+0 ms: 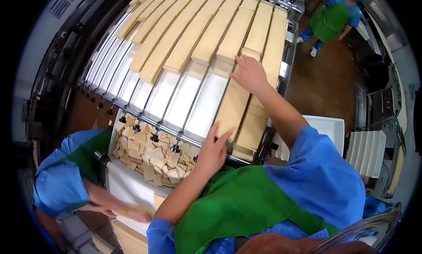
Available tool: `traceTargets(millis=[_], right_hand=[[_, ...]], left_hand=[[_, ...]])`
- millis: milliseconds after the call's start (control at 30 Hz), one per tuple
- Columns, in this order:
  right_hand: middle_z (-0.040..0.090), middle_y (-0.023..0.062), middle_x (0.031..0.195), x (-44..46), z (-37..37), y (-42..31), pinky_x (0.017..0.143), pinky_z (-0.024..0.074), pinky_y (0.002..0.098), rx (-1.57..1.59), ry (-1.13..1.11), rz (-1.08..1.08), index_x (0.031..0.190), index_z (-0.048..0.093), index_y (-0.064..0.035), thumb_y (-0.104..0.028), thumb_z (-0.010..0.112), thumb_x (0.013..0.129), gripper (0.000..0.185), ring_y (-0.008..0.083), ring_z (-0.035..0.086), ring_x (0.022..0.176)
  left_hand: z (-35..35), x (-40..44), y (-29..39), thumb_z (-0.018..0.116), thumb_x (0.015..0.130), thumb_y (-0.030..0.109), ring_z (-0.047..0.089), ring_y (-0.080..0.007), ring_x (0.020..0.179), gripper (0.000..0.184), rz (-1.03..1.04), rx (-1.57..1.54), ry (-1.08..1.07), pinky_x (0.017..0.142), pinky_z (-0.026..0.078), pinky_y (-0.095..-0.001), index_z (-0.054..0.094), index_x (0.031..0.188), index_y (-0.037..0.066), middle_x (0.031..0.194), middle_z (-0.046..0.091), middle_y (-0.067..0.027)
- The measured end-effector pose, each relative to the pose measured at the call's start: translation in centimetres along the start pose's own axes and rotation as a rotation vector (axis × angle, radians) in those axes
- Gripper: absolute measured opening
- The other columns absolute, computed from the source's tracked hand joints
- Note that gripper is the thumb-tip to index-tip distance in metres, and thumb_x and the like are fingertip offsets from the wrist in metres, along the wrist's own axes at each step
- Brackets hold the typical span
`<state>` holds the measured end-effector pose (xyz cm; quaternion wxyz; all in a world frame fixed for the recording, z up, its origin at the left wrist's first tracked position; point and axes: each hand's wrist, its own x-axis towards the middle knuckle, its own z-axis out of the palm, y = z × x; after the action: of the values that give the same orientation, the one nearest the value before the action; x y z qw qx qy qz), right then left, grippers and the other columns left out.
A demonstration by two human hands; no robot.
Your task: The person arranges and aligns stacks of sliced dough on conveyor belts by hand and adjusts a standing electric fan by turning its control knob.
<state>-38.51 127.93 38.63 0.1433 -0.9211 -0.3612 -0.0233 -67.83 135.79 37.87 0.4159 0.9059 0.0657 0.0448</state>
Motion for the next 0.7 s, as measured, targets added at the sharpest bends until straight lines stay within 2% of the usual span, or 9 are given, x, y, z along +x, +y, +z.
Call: traceTargets(millis=[133, 200, 267, 333, 433, 500, 533, 633, 700], right_hand=[[0.053, 0.0189, 0.138, -6.1, 1.9, -2.1, 0.108, 0.0373, 0.0489, 0.246, -0.047, -0.280, 0.134, 0.053, -0.0035, -0.038, 0.070, 0.088, 0.060, 0.0380, 0.047, 0.130], [0.050, 0.0201, 0.141, -9.0, 1.9, -3.7, 0.110, 0.0345, 0.0521, 0.363, 0.037, -0.497, 0.135, 0.053, -0.0064, -0.039, 0.076, 0.082, 0.066, 0.0408, 0.043, 0.134], [0.049, 0.0200, 0.143, -11.1, 0.8, -5.5, 0.111, 0.0323, 0.0531, 0.335, -0.035, -0.525, 0.136, 0.053, -0.0084, -0.042, 0.077, 0.079, 0.070, 0.0413, 0.042, 0.135], [0.046, 0.0183, 0.146, -11.8, 1.3, -6.2, 0.114, 0.0268, 0.0549, 0.294, -0.152, -0.554, 0.138, 0.052, -0.0131, -0.045, 0.083, 0.070, 0.082, 0.0408, 0.037, 0.139], [0.039, 0.0225, 0.149, -12.2, 1.0, -8.1, 0.113, 0.0288, 0.0563, -0.063, -0.249, -0.316, 0.144, 0.044, -0.0112, -0.019, 0.086, 0.064, 0.092, 0.0420, 0.037, 0.138], [0.032, 0.0190, 0.156, -12.5, 1.6, -9.3, 0.116, 0.0269, 0.0564, -0.267, -0.300, -0.285, 0.151, 0.037, -0.0148, -0.022, 0.085, 0.068, 0.096, 0.0411, 0.030, 0.144], [0.030, 0.0187, 0.158, -12.5, 0.6, -11.3, 0.115, 0.0275, 0.0570, -0.355, -0.318, -0.271, 0.153, 0.033, -0.0162, -0.023, 0.085, 0.069, 0.099, 0.0413, 0.030, 0.144], [0.032, 0.0222, 0.157, -12.2, 0.3, -16.6, 0.113, 0.0309, 0.0558, -0.193, -0.162, -0.470, 0.154, 0.031, -0.0123, -0.023, 0.084, 0.072, 0.098, 0.0445, 0.031, 0.142], [0.034, 0.0232, 0.154, -12.2, 1.5, -21.9, 0.114, 0.0310, 0.0550, -0.093, -0.112, -0.635, 0.153, 0.034, -0.0107, -0.023, 0.083, 0.072, 0.095, 0.0460, 0.033, 0.141]], left_hand=[[1.4, 1.6, -2.1, 0.054, 0.080, -0.011, 0.065, -0.0298, 0.105, 0.060, 0.065, -0.076, 0.011, 0.079, 0.054, -0.0351, 0.060, 0.134, 0.015, 0.154, 0.038, -0.0199], [1.0, 0.5, -2.5, 0.053, 0.079, -0.012, 0.065, -0.0320, 0.104, 0.063, 0.042, -0.167, 0.029, 0.080, 0.054, -0.0355, 0.060, 0.134, 0.017, 0.155, 0.037, -0.0200], [0.5, -1.1, -3.1, 0.052, 0.078, -0.013, 0.065, -0.0342, 0.102, 0.066, 0.012, -0.254, 0.064, 0.082, 0.054, -0.0360, 0.060, 0.135, 0.018, 0.156, 0.036, -0.0201], [-0.6, -4.3, -3.9, 0.050, 0.079, -0.014, 0.066, -0.0274, 0.108, 0.063, -0.106, -0.491, 0.169, 0.082, 0.053, -0.0301, 0.057, 0.137, 0.010, 0.158, 0.035, -0.0181], [-3.4, -11.6, -5.2, 0.050, 0.082, -0.016, 0.063, -0.0183, 0.116, 0.066, -0.276, -0.776, 0.353, 0.081, 0.053, -0.0260, 0.045, 0.146, 0.002, 0.162, 0.030, -0.0148], [-3.9, -15.9, -7.2, 0.057, 0.085, -0.014, 0.062, -0.0170, 0.116, 0.075, -0.363, -1.052, 0.613, 0.079, 0.054, -0.0254, 0.031, 0.153, 0.004, 0.162, 0.028, -0.0146], [-5.3, -17.4, -6.7, 0.071, 0.085, -0.003, 0.065, -0.0176, 0.108, 0.086, -0.308, -0.962, 0.785, 0.075, 0.056, -0.0264, 0.023, 0.156, 0.008, 0.160, 0.028, -0.0173], [-6.3, -25.2, -9.5, 0.075, 0.079, -0.008, 0.064, -0.0170, 0.097, 0.098, -0.590, -0.663, 0.860, 0.073, 0.056, -0.0268, 0.019, 0.158, 0.011, 0.161, 0.024, -0.0149], [-6.4, -31.6, -10.6, 0.078, 0.081, 0.002, 0.065, -0.0169, 0.088, 0.094, -0.647, -0.585, 0.948, 0.071, 0.055, -0.0273, 0.023, 0.156, 0.010, 0.160, 0.025, -0.0172]])
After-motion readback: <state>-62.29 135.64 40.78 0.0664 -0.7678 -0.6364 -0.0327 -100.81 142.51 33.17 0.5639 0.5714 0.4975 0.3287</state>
